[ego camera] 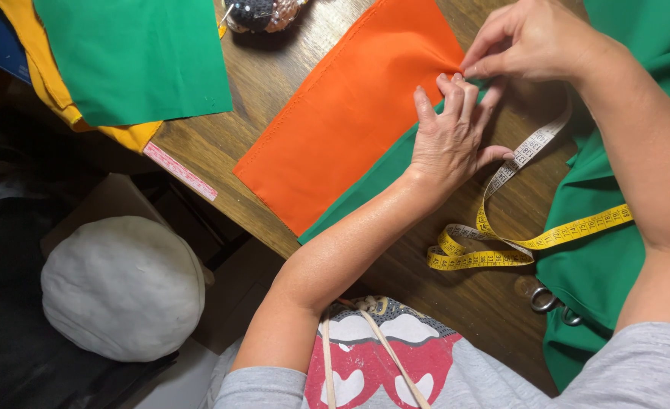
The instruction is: Aligning and pinning two pieces of fabric together after measuring with a tape measure
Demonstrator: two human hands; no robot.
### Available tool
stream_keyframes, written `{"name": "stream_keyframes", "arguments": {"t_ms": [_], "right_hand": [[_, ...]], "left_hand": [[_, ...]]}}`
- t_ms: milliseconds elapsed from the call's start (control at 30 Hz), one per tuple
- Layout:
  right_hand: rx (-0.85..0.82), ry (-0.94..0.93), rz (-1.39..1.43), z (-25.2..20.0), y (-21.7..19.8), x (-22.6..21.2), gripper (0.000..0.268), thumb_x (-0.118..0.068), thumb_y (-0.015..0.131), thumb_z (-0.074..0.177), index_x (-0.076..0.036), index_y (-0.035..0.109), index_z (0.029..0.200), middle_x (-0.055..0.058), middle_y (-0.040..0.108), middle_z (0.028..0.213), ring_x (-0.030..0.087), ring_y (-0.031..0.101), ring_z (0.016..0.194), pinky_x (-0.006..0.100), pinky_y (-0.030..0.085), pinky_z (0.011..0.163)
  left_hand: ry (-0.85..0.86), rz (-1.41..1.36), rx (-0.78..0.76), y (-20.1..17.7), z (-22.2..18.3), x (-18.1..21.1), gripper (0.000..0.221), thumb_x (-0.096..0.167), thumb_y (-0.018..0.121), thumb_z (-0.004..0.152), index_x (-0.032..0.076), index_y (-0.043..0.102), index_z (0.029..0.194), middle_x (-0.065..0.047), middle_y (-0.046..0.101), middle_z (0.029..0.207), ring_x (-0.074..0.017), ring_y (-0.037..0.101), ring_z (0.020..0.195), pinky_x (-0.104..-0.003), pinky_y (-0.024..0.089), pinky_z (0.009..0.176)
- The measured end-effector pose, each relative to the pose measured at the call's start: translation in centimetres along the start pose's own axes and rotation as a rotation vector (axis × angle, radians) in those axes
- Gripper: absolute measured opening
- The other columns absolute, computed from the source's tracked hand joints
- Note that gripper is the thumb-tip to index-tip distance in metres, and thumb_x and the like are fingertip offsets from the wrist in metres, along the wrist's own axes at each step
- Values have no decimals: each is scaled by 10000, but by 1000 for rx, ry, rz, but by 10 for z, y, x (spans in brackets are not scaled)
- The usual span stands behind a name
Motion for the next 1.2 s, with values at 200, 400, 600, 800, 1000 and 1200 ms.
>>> {"name": "stream_keyframes", "arguments": {"t_ms": [200,400,600,800,1000,1200], "right_hand": [[490,-149,-18,-31,-11,28,104,-136,825,1101,-71,809,1180,45,720,906,110,599,783,278,466,698],[700,-194,-30,-47,17,22,153,-71,953,1002,-74,800,1011,74,687,922,117,582,692,280,497,692],[861,-317,-267,-58,28,-2,168,-65,917,1031,-31,755,1001,133,639,949,275,595,803,425,474,714],[868,-206,-93,-56,44,5,308,-144,953,984,-88,680,853,52,661,803,218,613,741,381,477,696],[803,49,7,-46,42,24,257,-280,992,894,-199,752,842,-37,730,758,88,636,643,318,494,593],[1016,-176,-294,-103,65,-40,174,-145,808,1070,-85,701,946,79,696,889,260,652,795,422,458,643]], "left_hand": [[93,-16,-51,-10,-18,-7,1218,1169,314,798,264,241,1609,-223,517,1513,-394,484,1404,-623,404,1133],[102,-301,-141,-15,-38,-11,1252,1018,457,806,81,315,1623,-278,246,1662,-431,214,1570,-574,156,1299],[134,-255,-14,-20,-32,-19,1178,985,366,823,61,391,1554,-235,474,1529,-379,456,1438,-483,359,1227],[156,-217,3,-18,-35,-23,1212,995,398,814,3,435,1508,-229,479,1507,-372,442,1416,-481,343,1217],[12,-558,43,-26,-78,-82,978,694,850,717,100,495,1408,-90,623,1166,-325,626,1028,-437,492,829],[-110,-882,-195,-17,-138,-135,611,504,692,954,89,462,1340,-150,711,982,-449,696,815,-571,522,603]]}}
Point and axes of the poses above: each hand's wrist, its own z-axis towards the middle knuckle, its own y-axis out of the palm, x = y × z, the point moved 6 cm from there along z, towards the middle knuckle
